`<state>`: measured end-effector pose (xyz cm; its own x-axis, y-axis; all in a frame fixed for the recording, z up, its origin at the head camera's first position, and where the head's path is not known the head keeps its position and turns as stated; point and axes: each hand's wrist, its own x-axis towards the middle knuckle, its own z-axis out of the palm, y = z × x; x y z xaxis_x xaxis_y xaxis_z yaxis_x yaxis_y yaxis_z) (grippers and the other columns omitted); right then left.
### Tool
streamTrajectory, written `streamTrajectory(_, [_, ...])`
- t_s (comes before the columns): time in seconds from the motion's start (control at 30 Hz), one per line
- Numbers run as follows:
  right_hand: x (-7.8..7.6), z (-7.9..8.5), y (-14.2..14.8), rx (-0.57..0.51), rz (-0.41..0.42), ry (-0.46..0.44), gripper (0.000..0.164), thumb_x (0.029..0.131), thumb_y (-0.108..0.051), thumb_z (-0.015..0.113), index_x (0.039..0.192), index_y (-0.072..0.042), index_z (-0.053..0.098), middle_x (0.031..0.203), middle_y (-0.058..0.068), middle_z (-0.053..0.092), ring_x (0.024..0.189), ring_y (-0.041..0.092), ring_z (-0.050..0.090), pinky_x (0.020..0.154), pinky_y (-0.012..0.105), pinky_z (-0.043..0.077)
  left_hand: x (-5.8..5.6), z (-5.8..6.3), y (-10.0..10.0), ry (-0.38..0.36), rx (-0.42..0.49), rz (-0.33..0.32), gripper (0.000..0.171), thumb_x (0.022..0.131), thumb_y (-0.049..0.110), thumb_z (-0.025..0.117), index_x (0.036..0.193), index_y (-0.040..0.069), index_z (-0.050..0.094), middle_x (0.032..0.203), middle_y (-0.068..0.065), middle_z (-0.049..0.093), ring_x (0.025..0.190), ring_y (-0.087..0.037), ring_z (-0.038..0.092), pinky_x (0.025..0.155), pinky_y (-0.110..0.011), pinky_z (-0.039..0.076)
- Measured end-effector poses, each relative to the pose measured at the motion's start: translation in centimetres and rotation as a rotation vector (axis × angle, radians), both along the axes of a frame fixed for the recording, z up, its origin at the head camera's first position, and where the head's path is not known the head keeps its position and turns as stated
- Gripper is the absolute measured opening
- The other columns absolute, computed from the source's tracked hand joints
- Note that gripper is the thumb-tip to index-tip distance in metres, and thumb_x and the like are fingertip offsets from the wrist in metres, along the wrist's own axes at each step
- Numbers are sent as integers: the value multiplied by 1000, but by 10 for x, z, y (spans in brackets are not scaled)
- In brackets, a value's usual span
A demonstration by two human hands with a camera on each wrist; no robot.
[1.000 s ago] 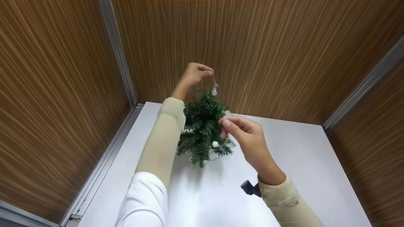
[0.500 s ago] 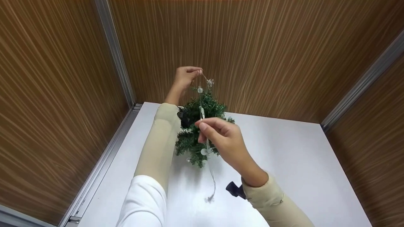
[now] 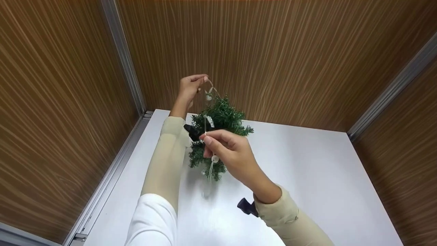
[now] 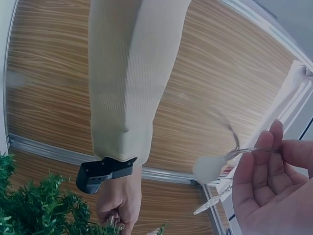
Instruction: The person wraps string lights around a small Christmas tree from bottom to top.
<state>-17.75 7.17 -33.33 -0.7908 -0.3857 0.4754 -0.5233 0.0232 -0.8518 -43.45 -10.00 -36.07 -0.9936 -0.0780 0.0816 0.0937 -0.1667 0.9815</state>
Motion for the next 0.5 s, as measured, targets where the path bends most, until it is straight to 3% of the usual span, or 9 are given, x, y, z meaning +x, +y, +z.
streamTrajectory(0.13, [3,-1,-5,-2,23,11,17,101,-9,61,108,2,73,77,12,69,74,16,68,70,30,57,2,-4,-7,-2,54,1,30,97,18,68,121,-1,71,117,-8,73,58,-4,47,54,-16,40])
streamTrajectory(0.33, [6,-11,-9,42,55,7,19,102,-13,61,108,-1,73,78,14,70,74,14,67,69,30,57,4,-17,-17,-24,116,19,29,96,16,71,120,-2,71,103,-1,72,58,-5,45,52,-17,38])
streamTrajectory(0.5, [7,-25,-10,94,83,-24,20,103,-16,60,110,-2,74,80,12,71,76,14,67,74,32,58,6,-36,-27,-49,123,24,31,95,15,71,121,-2,70,112,-5,70,56,-4,44,51,-16,37])
